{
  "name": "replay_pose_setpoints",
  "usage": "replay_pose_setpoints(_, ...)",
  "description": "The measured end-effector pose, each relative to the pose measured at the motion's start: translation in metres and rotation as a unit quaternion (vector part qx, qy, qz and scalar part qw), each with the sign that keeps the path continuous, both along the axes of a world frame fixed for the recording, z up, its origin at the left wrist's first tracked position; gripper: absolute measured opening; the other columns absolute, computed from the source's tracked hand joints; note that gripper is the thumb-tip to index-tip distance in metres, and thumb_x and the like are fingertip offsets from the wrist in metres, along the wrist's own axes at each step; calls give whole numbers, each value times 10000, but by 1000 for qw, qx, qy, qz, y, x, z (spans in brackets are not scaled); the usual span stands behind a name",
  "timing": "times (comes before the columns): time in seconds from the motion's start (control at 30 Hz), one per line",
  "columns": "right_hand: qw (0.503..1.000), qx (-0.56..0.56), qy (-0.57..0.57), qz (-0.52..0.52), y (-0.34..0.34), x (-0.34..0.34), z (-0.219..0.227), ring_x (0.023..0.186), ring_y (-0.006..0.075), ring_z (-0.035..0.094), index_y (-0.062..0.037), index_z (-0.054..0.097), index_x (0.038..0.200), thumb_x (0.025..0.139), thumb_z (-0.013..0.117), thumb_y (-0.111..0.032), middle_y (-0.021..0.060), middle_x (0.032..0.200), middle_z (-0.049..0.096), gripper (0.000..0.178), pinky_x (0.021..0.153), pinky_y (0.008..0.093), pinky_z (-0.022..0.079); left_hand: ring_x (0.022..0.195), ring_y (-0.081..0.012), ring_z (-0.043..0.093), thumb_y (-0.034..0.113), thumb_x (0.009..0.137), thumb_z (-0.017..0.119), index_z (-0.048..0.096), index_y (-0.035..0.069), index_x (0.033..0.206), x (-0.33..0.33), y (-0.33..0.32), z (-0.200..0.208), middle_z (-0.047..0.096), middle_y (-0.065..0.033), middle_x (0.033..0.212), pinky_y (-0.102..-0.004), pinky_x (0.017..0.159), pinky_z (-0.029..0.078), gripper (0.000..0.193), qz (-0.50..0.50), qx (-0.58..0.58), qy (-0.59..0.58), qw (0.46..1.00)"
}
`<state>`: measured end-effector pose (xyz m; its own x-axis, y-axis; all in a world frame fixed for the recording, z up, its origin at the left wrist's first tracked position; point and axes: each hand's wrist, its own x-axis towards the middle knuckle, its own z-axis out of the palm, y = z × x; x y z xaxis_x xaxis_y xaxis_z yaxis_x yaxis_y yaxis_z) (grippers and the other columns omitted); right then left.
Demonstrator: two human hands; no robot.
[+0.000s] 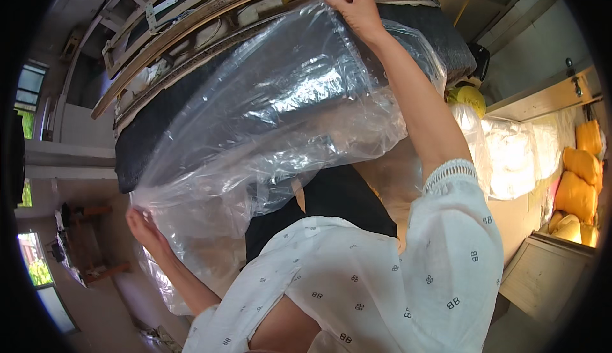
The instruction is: Packaging or wrapping a large dark-colored product with transparent plastic film on a manufacturing table.
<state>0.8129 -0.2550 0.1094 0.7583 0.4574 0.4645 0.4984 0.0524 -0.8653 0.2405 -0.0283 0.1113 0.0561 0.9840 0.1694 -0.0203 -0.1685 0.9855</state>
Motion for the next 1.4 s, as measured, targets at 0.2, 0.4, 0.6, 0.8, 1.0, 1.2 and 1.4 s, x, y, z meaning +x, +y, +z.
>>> replay_pose_setpoints(0.2, 980, -4, 193, -54, -2, -57, 91, 1061, 208, 471, -149, 411, 1195, 892, 515, -266, 135, 1191, 449, 341, 870, 389, 401, 871, -115, 507, 184, 910, 498, 532, 48, 1035, 40, 90, 39, 562, -11, 924, -233, 751, 404, 188, 19, 47, -68, 996)
replay_pose_setpoints(0.4, 966, -14, -73, -249, 3, 13, -34, 730, 209, 582, -33, 595, 868, 809, 575, -193, 112, 774, 607, 172, 677, 328, 447, 790, -103, 558, 248, 853, 599, 640, -6, 925, 149, 167, -43, 635, -33, 866, -237, 744, 425, 267, -28, 186, 155, 970)
replay_pose_setpoints(0.6, 948, -114, -102, -278, 2, 41, -41, 787, 270, 583, -59, 629, 825, 769, 607, -253, 107, 832, 609, 204, 718, 353, 445, 744, -89, 541, 228, 846, 598, 647, 4, 935, 198, 204, -44, 634, -25, 817, -226, 698, 415, 246, -34, 172, 176, 969)
replay_pose_setpoints(0.8, 927, -168, -102, -320, 6, 48, -38, 821, 289, 565, -72, 617, 819, 724, 646, -290, 116, 886, 572, 240, 738, 372, 441, 695, -107, 522, 269, 796, 643, 634, 20, 862, 215, 204, -32, 600, -29, 754, -245, 679, 412, 258, 9, 171, 236, 957)
replay_pose_setpoints(1.0, 900, -177, -107, -384, 7, 56, -42, 897, 333, 511, -64, 507, 876, 688, 661, -296, 151, 977, 485, 335, 801, 411, 408, 623, -144, 480, 254, 723, 685, 543, 10, 726, 211, 213, -38, 506, -23, 656, -283, 642, 415, 281, 64, 218, 260, 939)
replay_pose_setpoints(1.2, 920, -42, -46, -387, 8, 55, -36, 979, 359, 445, 4, 458, 869, 826, 521, -300, 191, 998, 448, 314, 857, 412, 353, 667, -60, 435, 170, 821, 600, 519, 34, 764, 195, 222, -48, 483, -17, 718, -223, 598, 365, 168, -22, 97, 108, 989)
replay_pose_setpoints(1.4, 914, -29, -51, -402, 8, 61, -37, 1008, 377, 440, 10, 517, 931, 872, 435, -377, 229, 1050, 476, 400, 885, 428, 338, 823, -356, 528, 348, 903, 453, 560, -28, 902, 189, 214, -40, 571, -197, 899, -405, 748, 398, 391, 79, 266, 370, 887)
